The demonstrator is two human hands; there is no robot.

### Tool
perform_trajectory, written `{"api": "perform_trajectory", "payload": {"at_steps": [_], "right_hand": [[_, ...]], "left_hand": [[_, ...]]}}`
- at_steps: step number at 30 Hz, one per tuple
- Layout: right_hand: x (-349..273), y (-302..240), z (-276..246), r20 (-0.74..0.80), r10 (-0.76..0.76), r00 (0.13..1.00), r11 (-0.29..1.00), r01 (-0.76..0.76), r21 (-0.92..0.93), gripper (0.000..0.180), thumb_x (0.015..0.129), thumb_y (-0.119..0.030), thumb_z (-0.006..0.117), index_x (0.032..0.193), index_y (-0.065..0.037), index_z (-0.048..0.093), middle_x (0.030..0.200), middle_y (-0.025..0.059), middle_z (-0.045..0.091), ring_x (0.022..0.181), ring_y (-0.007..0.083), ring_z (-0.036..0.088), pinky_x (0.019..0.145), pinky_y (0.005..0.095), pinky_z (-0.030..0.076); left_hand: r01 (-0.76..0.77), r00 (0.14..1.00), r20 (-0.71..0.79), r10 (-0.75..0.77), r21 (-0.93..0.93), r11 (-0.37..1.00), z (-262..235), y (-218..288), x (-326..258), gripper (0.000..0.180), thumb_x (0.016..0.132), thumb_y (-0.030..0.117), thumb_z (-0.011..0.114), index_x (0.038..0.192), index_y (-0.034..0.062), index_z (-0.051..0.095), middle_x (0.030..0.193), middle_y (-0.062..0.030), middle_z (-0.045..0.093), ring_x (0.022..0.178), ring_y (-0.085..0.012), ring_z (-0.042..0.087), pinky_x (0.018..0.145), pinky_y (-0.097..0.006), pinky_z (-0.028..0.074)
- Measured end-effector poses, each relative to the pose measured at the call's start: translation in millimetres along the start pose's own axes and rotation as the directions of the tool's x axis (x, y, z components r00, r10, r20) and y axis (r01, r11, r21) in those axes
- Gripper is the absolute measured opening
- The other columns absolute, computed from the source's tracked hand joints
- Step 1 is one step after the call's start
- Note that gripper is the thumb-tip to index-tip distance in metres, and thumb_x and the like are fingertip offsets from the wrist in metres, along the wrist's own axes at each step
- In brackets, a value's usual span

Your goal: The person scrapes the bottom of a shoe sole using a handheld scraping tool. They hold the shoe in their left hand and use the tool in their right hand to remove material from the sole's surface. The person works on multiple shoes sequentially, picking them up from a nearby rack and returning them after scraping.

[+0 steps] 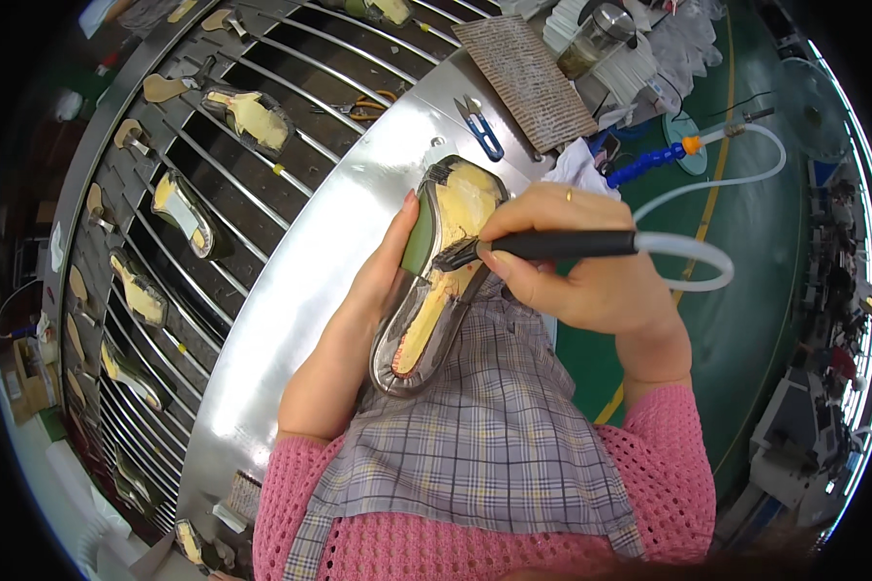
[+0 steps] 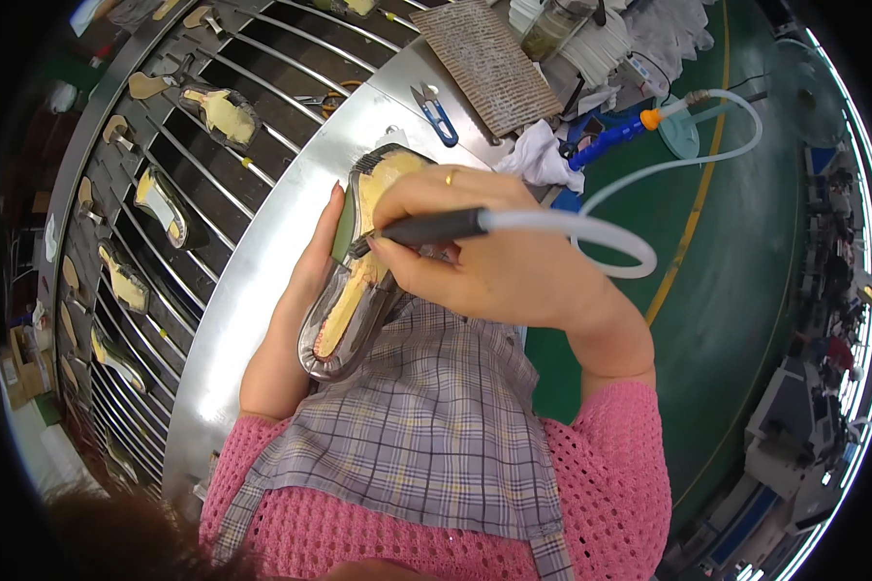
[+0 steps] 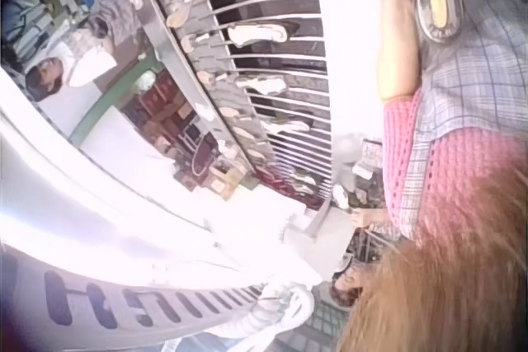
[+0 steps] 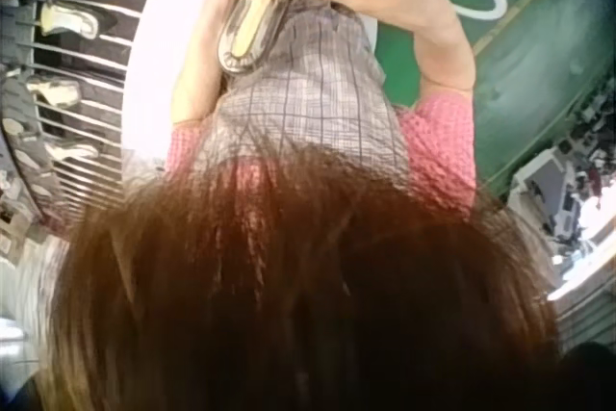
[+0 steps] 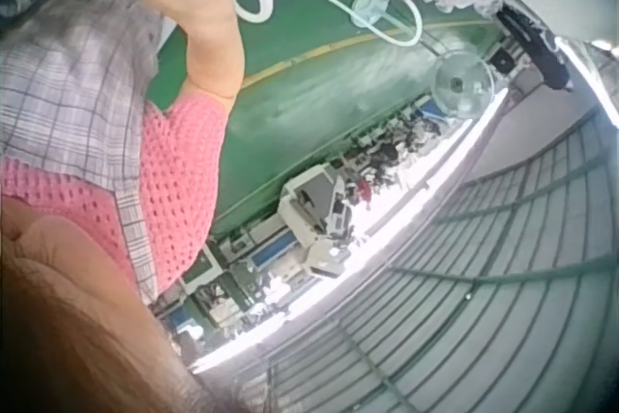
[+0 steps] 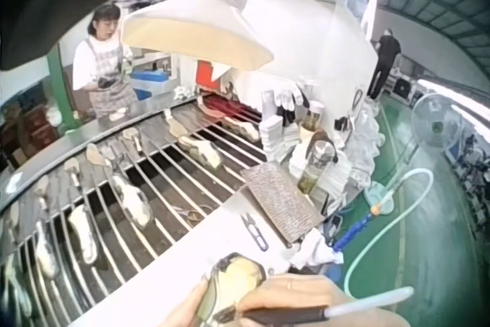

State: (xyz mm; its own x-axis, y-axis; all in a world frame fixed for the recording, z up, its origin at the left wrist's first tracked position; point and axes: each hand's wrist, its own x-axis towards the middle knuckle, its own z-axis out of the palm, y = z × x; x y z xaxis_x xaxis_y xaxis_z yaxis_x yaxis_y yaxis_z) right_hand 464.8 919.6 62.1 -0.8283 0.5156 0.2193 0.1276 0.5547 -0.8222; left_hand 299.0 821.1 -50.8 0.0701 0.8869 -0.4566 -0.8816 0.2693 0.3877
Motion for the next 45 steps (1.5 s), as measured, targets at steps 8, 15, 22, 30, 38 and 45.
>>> {"api": "perform_trajectory", "payload": {"at_steps": [8,15,22,30,38,45], "right_hand": [[-9,14,-14,-0.105,0.118,0.987,0.939,-0.077,0.335,0.009,0.085,-0.009,0.068,0.089,-0.001,0.066,0.078,0.0008,0.063,0.07,0.0055,0.056,0.062,0.0226,0.044],[24,57,-10,-0.387,0.216,0.896,0.925,-0.061,0.374,0.013,0.092,-0.012,0.065,0.09,0.0,0.064,0.08,0.0055,0.065,0.071,0.0098,0.058,0.062,0.0252,0.046],[11,32,-33,-0.079,-0.27,0.96,0.94,0.281,0.194,0.01,0.087,-0.009,0.068,0.094,-0.003,0.065,0.081,0.0057,0.062,0.071,0.0167,0.057,0.062,0.0276,0.043],[35,42,-42,-0.28,-0.062,0.958,0.956,0.138,0.26,0.009,0.092,-0.011,0.063,0.095,-0.002,0.064,0.081,0.0015,0.062,0.072,0.0063,0.055,0.061,0.0217,0.042],[45,65,-47,-0.136,-0.024,0.99,0.918,0.076,0.39,0.015,0.094,-0.016,0.062,0.096,-0.002,0.061,0.08,0.0022,0.059,0.072,0.0083,0.054,0.061,0.0242,0.041],[51,92,-40,-0.479,0.025,0.877,0.825,0.252,0.505,0.018,0.098,-0.02,0.059,0.101,-0.003,0.06,0.08,0.0005,0.061,0.077,0.0063,0.056,0.067,0.0209,0.044]], "left_hand": [[-0.086,0.996,-0.007,0.087,0.069,0.994,-6,18,0,0.053,0.102,0.044,0.04,0.134,0.0022,0.047,0.119,-0.0143,0.064,0.099,-0.0211,0.067,0.083,-0.032,0.057],[-0.285,0.958,0.167,0.232,0.511,0.811,-25,18,0,0.07,0.095,0.057,0.047,0.117,-0.0075,0.059,0.104,-0.0115,0.068,0.094,-0.0144,0.064,0.082,-0.027,0.051],[-0.414,0.903,0.356,0.24,0.579,0.702,-39,32,2,0.077,0.085,0.063,0.06,0.112,-0.0083,0.062,0.102,-0.009,0.068,0.092,-0.0138,0.062,0.081,-0.027,0.05],[-0.423,0.863,0.496,0.094,0.609,0.671,-33,39,1,0.081,0.078,0.066,0.067,0.112,-0.0071,0.064,0.106,-0.0091,0.068,0.097,-0.0139,0.06,0.084,-0.028,0.049],[-0.45,0.889,0.398,0.226,0.668,0.593,-40,32,-1,0.089,0.075,0.077,0.061,0.108,-0.0053,0.065,0.106,-0.0075,0.067,0.096,-0.0143,0.06,0.083,-0.031,0.049],[-0.302,0.952,0.074,0.297,0.397,0.867,-50,23,-1,0.087,0.083,0.074,0.045,0.126,-0.0005,0.054,0.115,-0.0117,0.065,0.102,-0.0226,0.064,0.088,-0.038,0.052]]}}
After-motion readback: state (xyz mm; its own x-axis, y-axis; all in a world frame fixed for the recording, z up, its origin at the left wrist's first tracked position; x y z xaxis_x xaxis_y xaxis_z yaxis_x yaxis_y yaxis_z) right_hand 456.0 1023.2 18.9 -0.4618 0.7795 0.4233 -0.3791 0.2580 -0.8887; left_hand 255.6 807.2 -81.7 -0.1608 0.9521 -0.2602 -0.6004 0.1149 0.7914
